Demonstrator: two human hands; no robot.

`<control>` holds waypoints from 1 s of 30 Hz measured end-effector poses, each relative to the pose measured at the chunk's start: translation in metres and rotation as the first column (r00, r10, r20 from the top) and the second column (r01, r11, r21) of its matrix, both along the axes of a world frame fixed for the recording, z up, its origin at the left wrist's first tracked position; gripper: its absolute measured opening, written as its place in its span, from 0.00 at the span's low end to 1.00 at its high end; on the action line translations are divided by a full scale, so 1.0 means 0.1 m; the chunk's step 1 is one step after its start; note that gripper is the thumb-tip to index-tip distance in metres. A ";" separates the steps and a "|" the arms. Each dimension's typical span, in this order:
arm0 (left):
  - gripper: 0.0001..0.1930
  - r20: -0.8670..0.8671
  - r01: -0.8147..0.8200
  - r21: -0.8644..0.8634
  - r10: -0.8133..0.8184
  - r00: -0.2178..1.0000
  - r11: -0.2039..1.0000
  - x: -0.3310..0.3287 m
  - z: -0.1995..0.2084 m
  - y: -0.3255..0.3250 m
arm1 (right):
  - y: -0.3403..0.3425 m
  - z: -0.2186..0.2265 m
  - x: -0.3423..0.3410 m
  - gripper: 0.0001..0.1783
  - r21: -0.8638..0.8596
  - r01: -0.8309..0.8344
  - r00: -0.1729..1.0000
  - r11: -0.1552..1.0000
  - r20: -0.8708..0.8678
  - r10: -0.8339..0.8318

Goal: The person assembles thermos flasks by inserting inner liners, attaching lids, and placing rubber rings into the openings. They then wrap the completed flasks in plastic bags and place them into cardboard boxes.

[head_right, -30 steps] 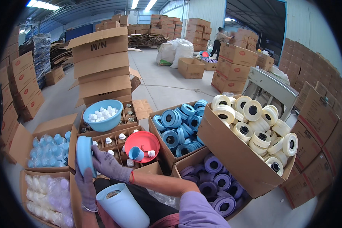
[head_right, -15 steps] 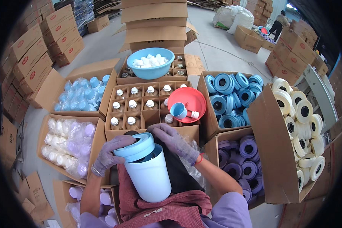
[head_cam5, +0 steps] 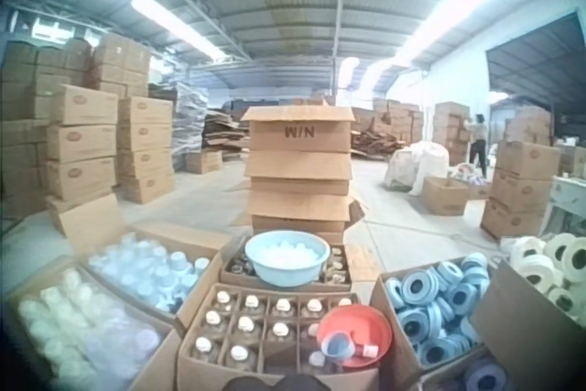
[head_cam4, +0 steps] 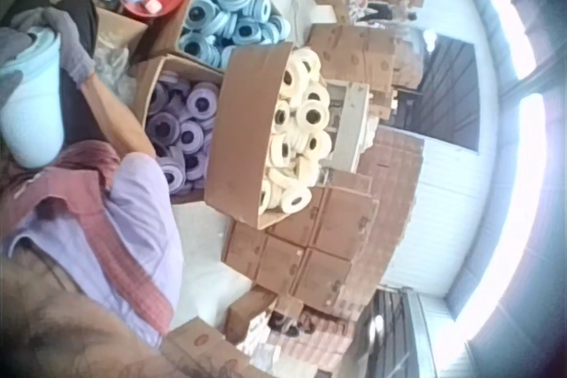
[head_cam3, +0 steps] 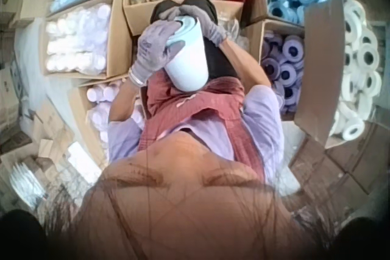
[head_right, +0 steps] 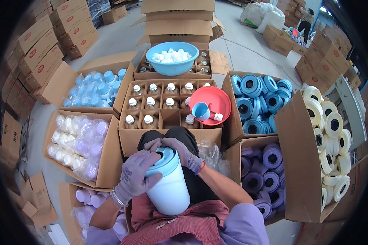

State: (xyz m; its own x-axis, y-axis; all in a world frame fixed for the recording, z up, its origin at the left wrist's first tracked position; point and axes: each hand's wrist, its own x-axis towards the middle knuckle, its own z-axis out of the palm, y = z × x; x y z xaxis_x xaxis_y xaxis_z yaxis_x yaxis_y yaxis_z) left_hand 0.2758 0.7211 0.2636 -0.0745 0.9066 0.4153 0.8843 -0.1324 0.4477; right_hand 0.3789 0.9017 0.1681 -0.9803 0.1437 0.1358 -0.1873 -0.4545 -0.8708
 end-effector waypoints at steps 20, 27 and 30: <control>0.17 0.964 0.045 -0.263 0.264 -0.029 0.964 0.97 -0.95 -0.43 | 0.17 1.18 1.83 0.38 0.686 -0.230 0.369 0.690 0.718 -0.590; 0.12 0.905 0.173 -0.332 0.262 0.336 0.927 0.58 -0.56 -0.06 | -0.14 0.80 1.82 0.26 0.702 0.355 0.911 0.617 -0.112 -0.396; 0.05 0.319 0.124 0.280 -0.214 0.923 0.952 0.43 -0.30 0.16 | -0.05 0.50 1.66 0.34 -0.231 0.570 0.741 0.789 0.560 -0.371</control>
